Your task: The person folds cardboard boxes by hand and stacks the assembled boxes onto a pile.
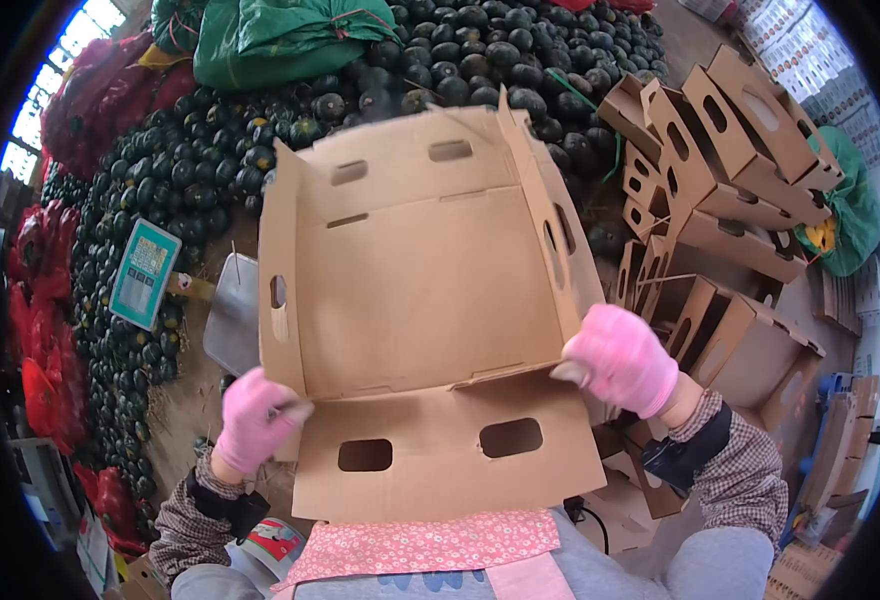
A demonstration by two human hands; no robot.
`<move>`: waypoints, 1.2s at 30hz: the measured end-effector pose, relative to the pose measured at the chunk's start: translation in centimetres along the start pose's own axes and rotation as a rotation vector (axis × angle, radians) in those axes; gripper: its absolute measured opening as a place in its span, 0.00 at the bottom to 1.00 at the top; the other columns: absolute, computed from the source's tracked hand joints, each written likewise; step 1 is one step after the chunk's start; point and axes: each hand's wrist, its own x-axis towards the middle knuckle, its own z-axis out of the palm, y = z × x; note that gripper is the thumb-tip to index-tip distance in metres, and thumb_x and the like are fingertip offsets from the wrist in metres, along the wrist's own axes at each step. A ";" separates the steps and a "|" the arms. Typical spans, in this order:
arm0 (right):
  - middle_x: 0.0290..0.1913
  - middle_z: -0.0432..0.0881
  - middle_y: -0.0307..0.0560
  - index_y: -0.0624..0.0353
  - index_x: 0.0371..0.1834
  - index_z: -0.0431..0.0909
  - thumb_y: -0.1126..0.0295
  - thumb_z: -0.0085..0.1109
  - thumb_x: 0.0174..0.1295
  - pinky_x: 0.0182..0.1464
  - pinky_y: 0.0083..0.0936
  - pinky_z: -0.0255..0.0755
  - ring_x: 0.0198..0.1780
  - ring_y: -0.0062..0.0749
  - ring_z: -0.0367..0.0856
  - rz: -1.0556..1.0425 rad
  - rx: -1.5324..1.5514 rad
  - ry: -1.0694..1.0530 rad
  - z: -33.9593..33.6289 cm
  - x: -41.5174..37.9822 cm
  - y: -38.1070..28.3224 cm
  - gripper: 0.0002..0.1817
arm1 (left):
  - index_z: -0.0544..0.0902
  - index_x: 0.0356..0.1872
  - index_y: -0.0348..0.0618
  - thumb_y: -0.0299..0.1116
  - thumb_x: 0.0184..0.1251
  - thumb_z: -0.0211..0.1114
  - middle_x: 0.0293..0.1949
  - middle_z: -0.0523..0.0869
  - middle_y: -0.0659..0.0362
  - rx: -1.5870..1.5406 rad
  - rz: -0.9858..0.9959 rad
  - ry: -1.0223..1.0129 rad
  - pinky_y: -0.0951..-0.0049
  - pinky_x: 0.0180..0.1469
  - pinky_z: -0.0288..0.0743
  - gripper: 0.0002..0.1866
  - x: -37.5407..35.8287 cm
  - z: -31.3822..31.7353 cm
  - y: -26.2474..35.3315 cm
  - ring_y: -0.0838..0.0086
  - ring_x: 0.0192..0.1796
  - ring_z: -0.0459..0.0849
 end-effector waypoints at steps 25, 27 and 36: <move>0.43 0.79 0.48 0.60 0.50 0.79 0.60 0.67 0.53 0.53 0.37 0.74 0.49 0.44 0.79 0.046 -0.252 -0.490 6.1 6.6 -3.5 0.23 | 0.79 0.50 0.45 0.46 0.48 0.74 0.41 0.81 0.57 0.194 0.300 -0.401 0.57 0.49 0.78 0.28 6.9 2.0 2.9 0.60 0.45 0.83; 0.44 0.81 0.52 0.60 0.50 0.80 0.58 0.66 0.55 0.54 0.38 0.75 0.52 0.45 0.80 0.053 -0.079 -0.825 6.0 8.1 -2.7 0.23 | 0.80 0.50 0.48 0.46 0.53 0.71 0.41 0.81 0.56 0.329 0.240 -0.527 0.57 0.45 0.79 0.24 6.3 3.2 2.3 0.62 0.46 0.83; 0.36 0.78 0.40 0.48 0.34 0.81 0.64 0.61 0.54 0.37 0.32 0.76 0.48 0.35 0.78 -0.349 -0.428 -0.441 6.3 14.3 4.2 0.06 | 0.80 0.54 0.46 0.48 0.65 0.63 0.46 0.84 0.50 -0.063 0.286 -1.060 0.59 0.51 0.80 0.22 9.0 1.3 1.7 0.53 0.48 0.84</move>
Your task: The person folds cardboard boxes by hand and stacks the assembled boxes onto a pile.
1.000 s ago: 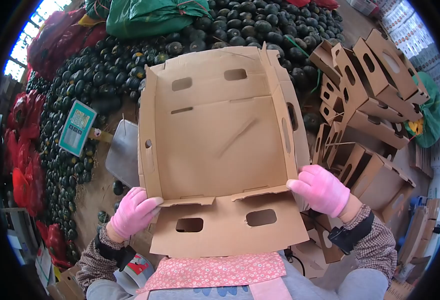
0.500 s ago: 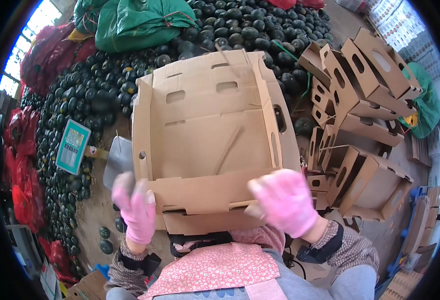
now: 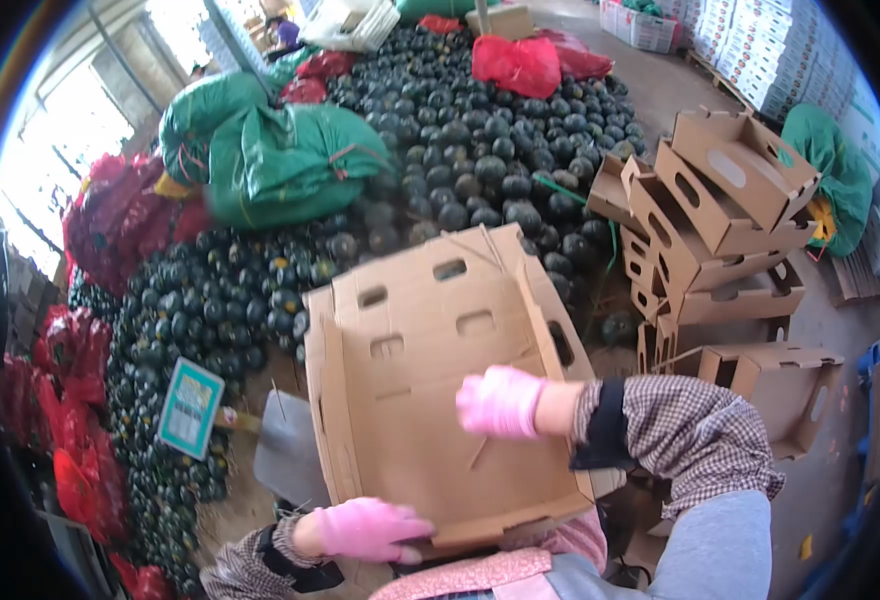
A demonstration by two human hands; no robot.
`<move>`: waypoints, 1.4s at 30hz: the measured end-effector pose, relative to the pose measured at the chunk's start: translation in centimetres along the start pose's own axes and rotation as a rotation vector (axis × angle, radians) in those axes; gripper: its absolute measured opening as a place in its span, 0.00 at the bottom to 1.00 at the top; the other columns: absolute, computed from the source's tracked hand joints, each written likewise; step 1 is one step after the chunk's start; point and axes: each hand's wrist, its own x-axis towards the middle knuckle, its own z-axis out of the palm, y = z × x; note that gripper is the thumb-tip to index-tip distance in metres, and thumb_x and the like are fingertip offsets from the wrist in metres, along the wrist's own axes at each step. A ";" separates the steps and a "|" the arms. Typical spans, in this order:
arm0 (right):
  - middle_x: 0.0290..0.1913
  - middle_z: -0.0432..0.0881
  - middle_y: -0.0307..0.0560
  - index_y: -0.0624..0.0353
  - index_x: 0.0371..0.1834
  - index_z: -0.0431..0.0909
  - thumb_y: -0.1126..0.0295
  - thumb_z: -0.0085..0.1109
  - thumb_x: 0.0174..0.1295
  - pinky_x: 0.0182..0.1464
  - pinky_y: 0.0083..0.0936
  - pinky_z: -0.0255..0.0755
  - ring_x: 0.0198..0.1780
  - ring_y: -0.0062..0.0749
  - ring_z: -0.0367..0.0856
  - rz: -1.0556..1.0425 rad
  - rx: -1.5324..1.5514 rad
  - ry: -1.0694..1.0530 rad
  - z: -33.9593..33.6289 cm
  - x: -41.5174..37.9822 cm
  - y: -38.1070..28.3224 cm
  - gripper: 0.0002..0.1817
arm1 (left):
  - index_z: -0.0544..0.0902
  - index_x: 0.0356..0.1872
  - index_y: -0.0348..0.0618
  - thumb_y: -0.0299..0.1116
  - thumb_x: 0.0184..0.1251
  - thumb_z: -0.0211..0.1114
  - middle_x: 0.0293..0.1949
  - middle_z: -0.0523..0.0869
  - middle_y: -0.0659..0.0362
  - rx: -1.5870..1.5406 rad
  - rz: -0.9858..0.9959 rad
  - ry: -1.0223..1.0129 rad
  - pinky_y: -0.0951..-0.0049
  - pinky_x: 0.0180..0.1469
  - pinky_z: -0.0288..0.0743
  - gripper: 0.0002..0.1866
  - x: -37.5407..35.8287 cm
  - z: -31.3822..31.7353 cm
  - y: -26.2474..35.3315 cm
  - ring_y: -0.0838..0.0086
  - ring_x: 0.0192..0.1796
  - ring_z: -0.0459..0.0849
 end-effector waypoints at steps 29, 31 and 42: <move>0.57 0.74 0.49 0.60 0.63 0.62 0.40 0.53 0.68 0.66 0.35 0.63 0.61 0.33 0.71 0.322 1.691 1.140 2.4 -7.8 -0.9 0.36 | 0.76 0.47 0.39 0.25 0.54 0.75 0.40 0.82 0.60 -0.345 -0.314 1.448 0.72 0.49 0.77 0.20 0.5 -0.2 -6.8 0.75 0.44 0.82; 0.56 0.74 0.48 0.59 0.60 0.64 0.41 0.49 0.71 0.66 0.33 0.63 0.60 0.31 0.71 0.405 1.673 1.044 1.4 -8.3 -0.8 0.31 | 0.77 0.48 0.37 0.27 0.53 0.76 0.41 0.81 0.61 -0.315 -0.231 1.307 0.76 0.52 0.75 0.22 -0.7 -0.1 -7.3 0.77 0.46 0.81; 0.53 0.73 0.47 0.57 0.53 0.65 0.49 0.41 0.76 0.64 0.30 0.64 0.55 0.29 0.71 0.518 1.517 1.017 2.4 -7.1 -1.9 0.21 | 0.81 0.41 0.47 0.44 0.44 0.83 0.54 0.76 0.55 0.645 -0.244 1.654 0.55 0.62 0.70 0.25 -0.8 -2.3 -5.8 0.57 0.60 0.74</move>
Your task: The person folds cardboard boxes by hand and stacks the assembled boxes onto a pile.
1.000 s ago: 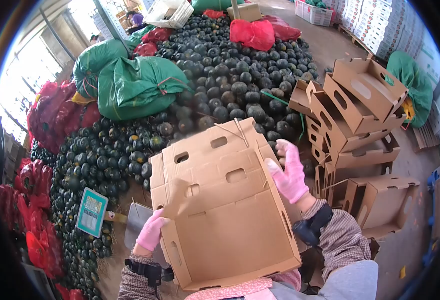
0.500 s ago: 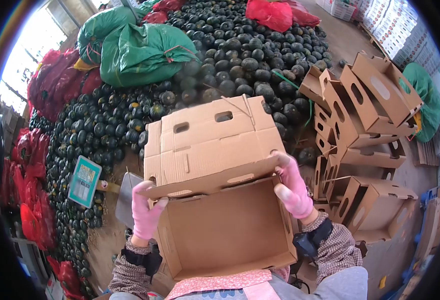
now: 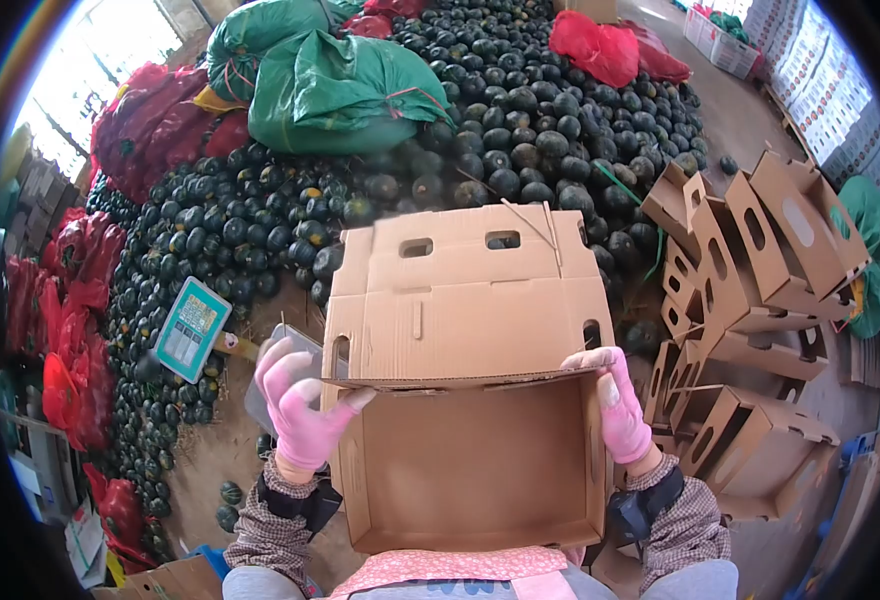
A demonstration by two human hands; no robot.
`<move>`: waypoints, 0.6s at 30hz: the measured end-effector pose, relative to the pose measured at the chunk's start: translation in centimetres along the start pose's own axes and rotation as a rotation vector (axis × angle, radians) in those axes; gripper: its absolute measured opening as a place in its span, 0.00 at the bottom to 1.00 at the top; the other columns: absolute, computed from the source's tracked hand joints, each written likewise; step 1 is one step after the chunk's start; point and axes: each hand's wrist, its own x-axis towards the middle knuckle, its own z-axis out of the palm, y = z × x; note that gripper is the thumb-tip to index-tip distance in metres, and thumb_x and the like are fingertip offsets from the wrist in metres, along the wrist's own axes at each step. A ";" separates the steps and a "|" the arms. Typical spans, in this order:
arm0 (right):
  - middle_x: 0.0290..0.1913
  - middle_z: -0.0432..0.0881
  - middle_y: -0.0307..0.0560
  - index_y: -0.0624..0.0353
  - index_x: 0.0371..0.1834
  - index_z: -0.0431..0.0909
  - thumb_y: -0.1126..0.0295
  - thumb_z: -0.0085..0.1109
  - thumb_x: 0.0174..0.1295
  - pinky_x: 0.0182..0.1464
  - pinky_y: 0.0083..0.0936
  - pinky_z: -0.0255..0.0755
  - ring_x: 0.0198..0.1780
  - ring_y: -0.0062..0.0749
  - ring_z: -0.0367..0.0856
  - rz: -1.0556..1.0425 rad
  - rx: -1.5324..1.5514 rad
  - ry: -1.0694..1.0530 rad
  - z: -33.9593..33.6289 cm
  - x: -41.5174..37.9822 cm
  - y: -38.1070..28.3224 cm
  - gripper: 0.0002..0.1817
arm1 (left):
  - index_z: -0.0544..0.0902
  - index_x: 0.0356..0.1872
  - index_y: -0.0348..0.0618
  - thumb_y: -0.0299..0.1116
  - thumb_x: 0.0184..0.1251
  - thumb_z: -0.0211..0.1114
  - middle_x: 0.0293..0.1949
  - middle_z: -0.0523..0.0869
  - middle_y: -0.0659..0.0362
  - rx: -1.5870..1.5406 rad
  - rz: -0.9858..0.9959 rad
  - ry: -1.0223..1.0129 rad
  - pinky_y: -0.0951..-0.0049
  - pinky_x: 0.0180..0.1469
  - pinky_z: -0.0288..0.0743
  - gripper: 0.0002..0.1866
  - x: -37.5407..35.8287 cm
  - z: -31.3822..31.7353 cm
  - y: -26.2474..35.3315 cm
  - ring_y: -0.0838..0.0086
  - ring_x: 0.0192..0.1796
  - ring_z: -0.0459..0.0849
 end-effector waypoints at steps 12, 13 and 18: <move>0.46 0.71 0.46 0.59 0.48 0.65 0.52 0.47 0.75 0.59 0.31 0.65 0.50 0.30 0.70 -0.209 -0.246 -0.003 0.6 0.8 0.1 0.19 | 0.81 0.18 0.49 0.31 0.42 0.71 0.59 0.78 0.51 0.285 -0.076 -0.176 0.46 0.71 0.55 0.05 2.4 -0.7 1.3 0.53 0.64 0.72; 0.46 0.72 0.46 0.59 0.48 0.66 0.50 0.46 0.75 0.59 0.30 0.65 0.50 0.30 0.71 -0.220 -0.228 -0.013 0.4 0.9 0.3 0.20 | 0.81 0.21 0.47 0.30 0.43 0.70 0.58 0.78 0.51 0.234 -0.070 -0.133 0.48 0.68 0.59 0.05 1.9 -1.1 0.1 0.52 0.62 0.73; 0.46 0.74 0.49 0.58 0.45 0.68 0.40 0.39 0.74 0.59 0.30 0.65 0.48 0.31 0.72 -0.070 0.123 -0.013 0.6 0.6 0.1 0.28 | 0.72 0.64 0.34 0.33 0.77 0.50 0.59 0.78 0.50 -0.228 -0.850 0.746 0.63 0.63 0.69 0.20 2.6 -7.7 -11.0 0.61 0.59 0.77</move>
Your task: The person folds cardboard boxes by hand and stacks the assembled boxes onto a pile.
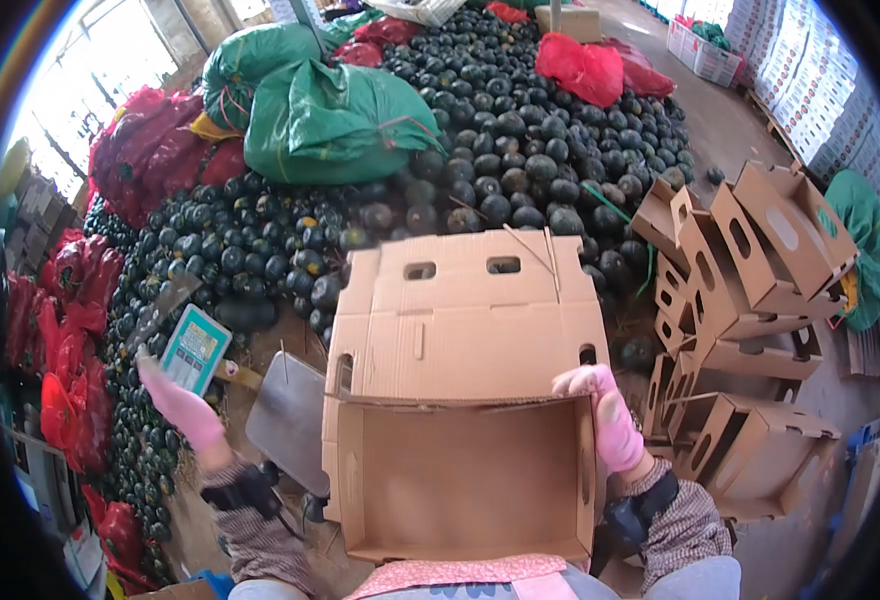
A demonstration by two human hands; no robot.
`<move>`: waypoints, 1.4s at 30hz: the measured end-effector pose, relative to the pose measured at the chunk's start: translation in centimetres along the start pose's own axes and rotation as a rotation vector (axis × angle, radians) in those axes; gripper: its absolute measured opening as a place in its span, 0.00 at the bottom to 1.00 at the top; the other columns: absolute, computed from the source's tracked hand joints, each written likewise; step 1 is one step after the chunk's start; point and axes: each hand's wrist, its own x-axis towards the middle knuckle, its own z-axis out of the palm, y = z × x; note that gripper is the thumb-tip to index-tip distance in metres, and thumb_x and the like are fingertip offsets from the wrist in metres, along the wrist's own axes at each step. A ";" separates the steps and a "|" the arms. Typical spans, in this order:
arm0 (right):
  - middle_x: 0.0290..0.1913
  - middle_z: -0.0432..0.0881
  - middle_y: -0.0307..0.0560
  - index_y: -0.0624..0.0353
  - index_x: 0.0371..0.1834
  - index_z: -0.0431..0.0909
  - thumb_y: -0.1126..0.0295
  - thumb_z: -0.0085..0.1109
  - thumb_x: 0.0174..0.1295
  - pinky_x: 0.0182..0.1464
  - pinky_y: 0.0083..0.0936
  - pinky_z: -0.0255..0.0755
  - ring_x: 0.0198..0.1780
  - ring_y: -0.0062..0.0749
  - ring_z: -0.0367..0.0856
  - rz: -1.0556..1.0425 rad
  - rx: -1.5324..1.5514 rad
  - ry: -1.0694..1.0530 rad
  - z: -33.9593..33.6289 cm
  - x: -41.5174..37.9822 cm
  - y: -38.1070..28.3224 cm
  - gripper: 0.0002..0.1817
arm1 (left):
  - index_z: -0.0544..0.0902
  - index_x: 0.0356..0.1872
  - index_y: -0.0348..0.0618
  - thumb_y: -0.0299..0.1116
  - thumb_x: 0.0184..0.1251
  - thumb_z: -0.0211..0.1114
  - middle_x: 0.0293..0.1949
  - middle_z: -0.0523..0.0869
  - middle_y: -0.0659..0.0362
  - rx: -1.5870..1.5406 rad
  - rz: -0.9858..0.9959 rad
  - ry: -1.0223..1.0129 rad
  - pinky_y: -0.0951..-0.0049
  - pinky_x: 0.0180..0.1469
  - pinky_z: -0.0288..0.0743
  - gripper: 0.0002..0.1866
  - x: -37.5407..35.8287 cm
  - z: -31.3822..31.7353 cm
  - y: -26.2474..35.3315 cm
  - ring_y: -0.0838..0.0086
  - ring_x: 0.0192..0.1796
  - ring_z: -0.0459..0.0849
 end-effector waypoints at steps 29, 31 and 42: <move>0.39 0.85 0.49 0.56 0.41 0.77 0.63 0.65 0.55 0.41 0.40 0.80 0.44 0.44 0.86 0.344 -1.657 -0.679 2.9 5.3 -2.0 0.14 | 0.76 0.45 0.43 0.51 0.55 0.70 0.32 0.83 0.52 0.671 0.955 -2.076 0.56 0.36 0.79 0.25 -14.4 11.9 3.0 0.56 0.34 0.86; 0.34 0.86 0.49 0.56 0.36 0.79 0.67 0.61 0.55 0.35 0.39 0.80 0.38 0.45 0.87 0.273 -1.685 -0.703 2.9 5.6 -1.1 0.08 | 0.77 0.41 0.44 0.46 0.56 0.69 0.29 0.83 0.54 0.650 1.021 -2.009 0.56 0.33 0.78 0.20 -14.9 11.6 1.9 0.57 0.32 0.86; 0.35 0.83 0.48 0.55 0.41 0.75 0.66 0.59 0.60 0.36 0.39 0.78 0.38 0.45 0.85 0.064 -1.473 -0.382 -3.0 2.3 -1.4 0.09 | 0.70 0.64 0.35 0.38 0.74 0.58 0.52 0.80 0.51 0.821 0.244 -1.106 0.71 0.53 0.74 0.24 -11.6 2.7 -7.5 0.68 0.53 0.78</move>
